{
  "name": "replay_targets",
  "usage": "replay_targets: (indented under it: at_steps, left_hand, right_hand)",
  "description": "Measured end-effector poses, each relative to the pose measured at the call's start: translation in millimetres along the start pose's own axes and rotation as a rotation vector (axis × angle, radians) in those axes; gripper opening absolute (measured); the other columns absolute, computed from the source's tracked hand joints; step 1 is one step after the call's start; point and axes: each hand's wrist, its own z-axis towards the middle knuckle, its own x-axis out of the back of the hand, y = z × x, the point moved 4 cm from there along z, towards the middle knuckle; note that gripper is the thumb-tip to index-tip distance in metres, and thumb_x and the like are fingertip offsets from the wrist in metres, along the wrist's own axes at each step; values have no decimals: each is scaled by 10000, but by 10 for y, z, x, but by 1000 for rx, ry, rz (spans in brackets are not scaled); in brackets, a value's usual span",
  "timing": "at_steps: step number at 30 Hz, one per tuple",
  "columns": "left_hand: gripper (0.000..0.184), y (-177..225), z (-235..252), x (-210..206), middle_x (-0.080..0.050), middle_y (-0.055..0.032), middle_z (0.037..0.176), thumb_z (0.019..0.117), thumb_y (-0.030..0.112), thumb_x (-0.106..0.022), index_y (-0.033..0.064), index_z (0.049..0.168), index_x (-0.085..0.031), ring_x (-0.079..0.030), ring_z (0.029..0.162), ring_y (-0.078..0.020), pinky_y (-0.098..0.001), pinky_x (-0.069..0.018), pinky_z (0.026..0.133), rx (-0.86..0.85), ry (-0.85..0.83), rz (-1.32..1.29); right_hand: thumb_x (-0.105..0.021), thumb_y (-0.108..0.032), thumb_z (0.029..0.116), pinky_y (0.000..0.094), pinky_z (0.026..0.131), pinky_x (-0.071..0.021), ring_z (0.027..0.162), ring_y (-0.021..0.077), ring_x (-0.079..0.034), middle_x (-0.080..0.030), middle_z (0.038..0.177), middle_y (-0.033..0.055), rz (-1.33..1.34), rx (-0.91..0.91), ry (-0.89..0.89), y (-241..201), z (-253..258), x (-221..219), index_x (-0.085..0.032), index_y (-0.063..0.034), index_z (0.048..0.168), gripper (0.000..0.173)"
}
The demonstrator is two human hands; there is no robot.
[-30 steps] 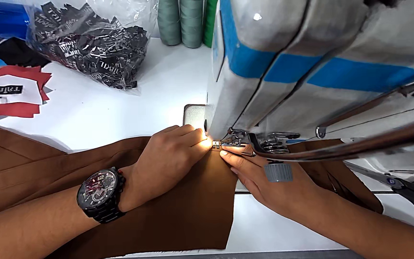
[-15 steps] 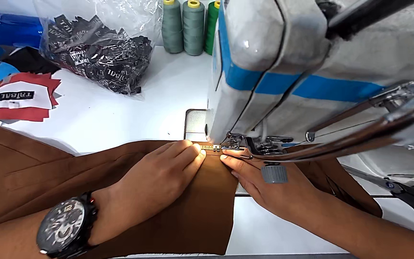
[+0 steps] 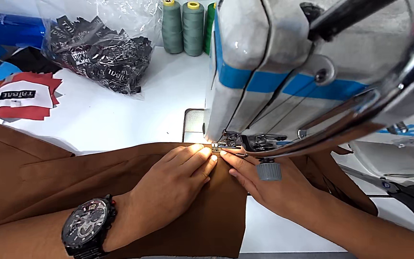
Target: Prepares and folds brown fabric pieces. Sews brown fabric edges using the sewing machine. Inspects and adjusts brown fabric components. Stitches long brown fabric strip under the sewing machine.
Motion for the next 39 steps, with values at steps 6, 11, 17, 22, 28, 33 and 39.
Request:
replay_targets:
  at_steps: [6, 11, 17, 22, 28, 33, 39]
  left_hand:
    - [395, -1, 20, -25, -679, -95, 1309, 1061, 258, -428, 119, 1294, -714, -614, 1265, -237, -376, -454, 1103, 25, 16, -39]
    - [398, -4, 23, -29, -679, -85, 1311, 1059, 269, -428, 126, 1297, -714, -604, 1276, -231, -371, -451, 1105, 46, 16, -45]
    - [389, 8, 11, -36, -681, -72, 1311, 1060, 265, -434, 132, 1286, -721, -599, 1281, -212, -361, -444, 1111, 50, 29, -42]
    - [390, -5, 18, -33, -683, -66, 1315, 1060, 266, -430, 138, 1279, -727, -592, 1296, -210, -360, -443, 1114, 56, 27, -50]
    - [387, 5, 32, -23, -692, -64, 1300, 1057, 248, -431, 135, 1269, -734, -602, 1283, -216, -362, -454, 1099, 32, 29, -37]
    - [399, -2, 29, -30, -686, -66, 1318, 1060, 267, -423, 135, 1278, -729, -596, 1300, -219, -367, -445, 1119, 36, 17, -49]
    - [309, -239, 31, 247, -697, -108, 1148, 1036, 247, -466, 80, 1090, -721, -661, 1135, -289, -474, -544, 956, 176, 47, -78]
  right_hand:
    - [-478, -271, 1032, 389, 915, -539, 1071, 203, -668, -719, 1089, 10, -25, -7, -5, 20, 4, 17, -760, -158, 1153, 327]
    - [-488, -254, 1018, 396, 908, -544, 1076, 215, -668, -723, 1114, 16, -44, -12, -5, 13, 13, 30, -767, -163, 1135, 317]
    - [-497, -248, 1016, 394, 895, -545, 1062, 214, -665, -716, 1098, 14, -58, -13, 7, 7, 8, 36, -769, -155, 1129, 309]
    - [-489, -248, 1021, 392, 891, -548, 1064, 214, -666, -715, 1082, 14, -50, -24, 12, 19, 13, 26, -764, -159, 1134, 311]
    - [-498, -236, 1004, 383, 874, -553, 1045, 197, -675, -721, 1049, 2, 0, -26, 24, 54, 25, 35, -775, -167, 1071, 293]
    - [-495, -251, 1008, 376, 867, -553, 1025, 203, -672, -715, 1024, 6, -32, -15, 31, 50, 27, 43, -777, -169, 1096, 307]
    - [-586, -238, 949, 433, 592, -537, 732, 233, -690, -665, 732, 60, 9, -175, 197, 195, 95, 299, -714, -112, 817, 222]
